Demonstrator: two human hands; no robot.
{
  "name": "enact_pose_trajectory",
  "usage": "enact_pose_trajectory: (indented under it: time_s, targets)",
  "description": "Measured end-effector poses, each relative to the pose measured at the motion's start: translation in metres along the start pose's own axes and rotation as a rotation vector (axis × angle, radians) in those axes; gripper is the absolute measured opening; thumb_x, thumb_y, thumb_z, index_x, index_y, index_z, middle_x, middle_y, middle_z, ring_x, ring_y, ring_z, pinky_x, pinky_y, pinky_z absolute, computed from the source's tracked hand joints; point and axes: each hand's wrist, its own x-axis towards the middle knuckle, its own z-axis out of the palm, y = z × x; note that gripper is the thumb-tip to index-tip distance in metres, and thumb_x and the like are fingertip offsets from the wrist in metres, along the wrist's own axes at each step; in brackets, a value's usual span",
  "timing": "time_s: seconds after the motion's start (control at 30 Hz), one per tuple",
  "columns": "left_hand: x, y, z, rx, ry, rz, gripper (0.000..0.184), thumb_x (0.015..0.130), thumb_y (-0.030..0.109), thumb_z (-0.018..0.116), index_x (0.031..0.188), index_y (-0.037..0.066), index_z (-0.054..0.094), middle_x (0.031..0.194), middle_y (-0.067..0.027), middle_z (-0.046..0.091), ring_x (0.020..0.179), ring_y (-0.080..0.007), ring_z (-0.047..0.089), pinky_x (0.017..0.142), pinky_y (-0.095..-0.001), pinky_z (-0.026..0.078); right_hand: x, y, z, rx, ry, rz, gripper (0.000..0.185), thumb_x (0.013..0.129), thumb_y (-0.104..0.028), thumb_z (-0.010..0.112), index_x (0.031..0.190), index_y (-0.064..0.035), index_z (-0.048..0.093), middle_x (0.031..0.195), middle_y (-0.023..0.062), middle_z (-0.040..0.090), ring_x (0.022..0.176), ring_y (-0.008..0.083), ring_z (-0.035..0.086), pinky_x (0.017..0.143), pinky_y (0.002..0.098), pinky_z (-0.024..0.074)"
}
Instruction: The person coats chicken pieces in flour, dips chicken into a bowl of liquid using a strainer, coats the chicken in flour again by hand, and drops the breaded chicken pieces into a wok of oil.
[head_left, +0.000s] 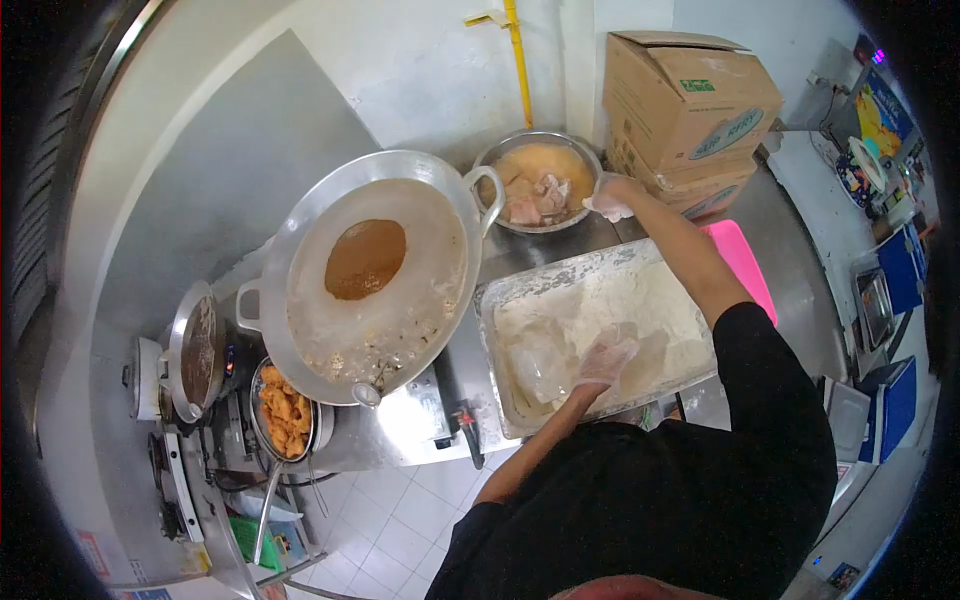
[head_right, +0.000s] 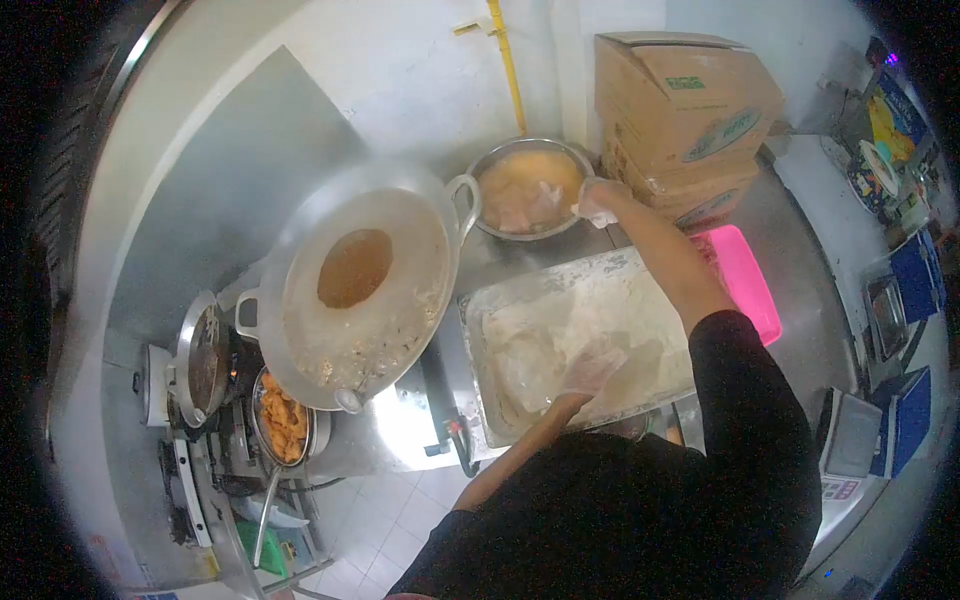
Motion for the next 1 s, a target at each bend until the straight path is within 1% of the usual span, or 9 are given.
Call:
enact_pose_trajectory:
  time_s: [0.07,0.17,0.37,0.47,0.57,0.67,0.83,0.93,1.0]
  targets:
    - [0.004,-0.016,0.006,-0.108,0.009,0.019,0.024,0.089,0.026,0.057,0.087,0.002,0.058,0.087,-0.0050,0.057,0.078,-0.0153,0.052,0.070,-0.0306,0.044,0.012,-0.001,0.020,-0.060,0.076,-0.006,0.038,0.087,-0.041,0.052,0.096,-0.0085,0.069,0.095,0.0108,0.069,0.088,0.0269,0.066,0.070,0.0401,0.0517]
    - [0.006,-0.047,-0.001,0.726,0.130,0.567,0.029,0.090,0.029,0.056,0.094,0.001,0.061,0.102,-0.0104,0.059,0.092,-0.0217,0.055,0.083,-0.0337,0.044,0.038,-0.007,0.061,-0.058,0.242,0.024,0.034,0.089,-0.037,0.050,0.100,-0.0115,0.069,0.102,0.0097,0.067,0.094,0.0262,0.065,0.074,0.0395,0.0518]
    - [-0.005,-0.010,-0.007,0.280,-0.040,0.083,0.038,0.091,0.036,0.055,0.113,0.006,0.061,0.128,-0.0198,0.050,0.121,-0.0349,0.044,0.106,-0.0401,0.030,0.036,-0.032,0.061,0.005,0.244,0.103,0.039,0.091,-0.042,0.049,0.108,-0.0109,0.066,0.114,0.0099,0.064,0.103,0.0270,0.063,0.080,0.0410,0.0517]
    - [-0.001,-0.024,-0.007,0.384,-0.018,0.133,0.035,0.091,0.033,0.054,0.111,0.005,0.061,0.122,-0.0163,0.054,0.116,-0.0337,0.048,0.103,-0.0395,0.033,0.037,-0.034,0.060,-0.103,0.245,-0.035,0.039,0.090,-0.041,0.052,0.107,-0.0092,0.067,0.112,0.0116,0.065,0.101,0.0264,0.064,0.080,0.0386,0.0517]
    - [0.008,-0.046,-0.014,0.778,-0.034,0.546,0.034,0.091,0.031,0.055,0.110,0.003,0.060,0.117,-0.0142,0.057,0.112,-0.0320,0.050,0.102,-0.0389,0.034,0.031,-0.034,0.044,-0.256,0.163,-0.165,0.041,0.088,-0.044,0.053,0.102,-0.0090,0.069,0.102,0.0106,0.068,0.090,0.0250,0.067,0.073,0.0382,0.0528]
    - [0.002,-0.006,-0.010,0.265,-0.093,0.095,0.032,0.091,0.029,0.056,0.111,0.005,0.060,0.114,-0.0157,0.057,0.110,-0.0319,0.051,0.100,-0.0392,0.036,0.028,-0.027,0.013,-0.131,0.147,-0.094,0.046,0.084,-0.051,0.055,0.097,-0.0094,0.070,0.092,0.0086,0.070,0.079,0.0239,0.068,0.067,0.0381,0.0529]
    - [0.000,-0.014,-0.006,0.304,-0.023,0.147,0.028,0.089,0.026,0.059,0.106,0.004,0.062,0.106,-0.0122,0.061,0.097,-0.0242,0.057,0.085,-0.0337,0.044,0.004,-0.017,-0.033,-0.129,0.090,-0.054,0.056,0.077,-0.061,0.058,0.094,-0.0087,0.070,0.088,0.0077,0.070,0.076,0.0235,0.067,0.067,0.0386,0.0525]
    - [0.003,-0.014,-0.010,0.394,-0.039,0.113,0.030,0.088,0.025,0.060,0.108,0.004,0.060,0.102,-0.0091,0.063,0.093,-0.0192,0.059,0.079,-0.0301,0.046,0.009,-0.015,-0.029,-0.178,0.218,-0.040,0.042,0.075,-0.045,0.063,0.095,-0.0093,0.071,0.094,0.0116,0.070,0.087,0.0259,0.068,0.069,0.0417,0.0533]
    - [0.006,-0.038,-0.009,0.227,-0.041,0.140,0.032,0.087,0.025,0.060,0.111,0.004,0.058,0.100,-0.0087,0.063,0.093,-0.0183,0.058,0.080,-0.0300,0.045,0.093,0.016,0.017,-0.236,0.191,-0.071,0.049,0.081,-0.052,0.056,0.098,-0.0082,0.070,0.096,0.0103,0.070,0.088,0.0272,0.067,0.072,0.0437,0.0525]
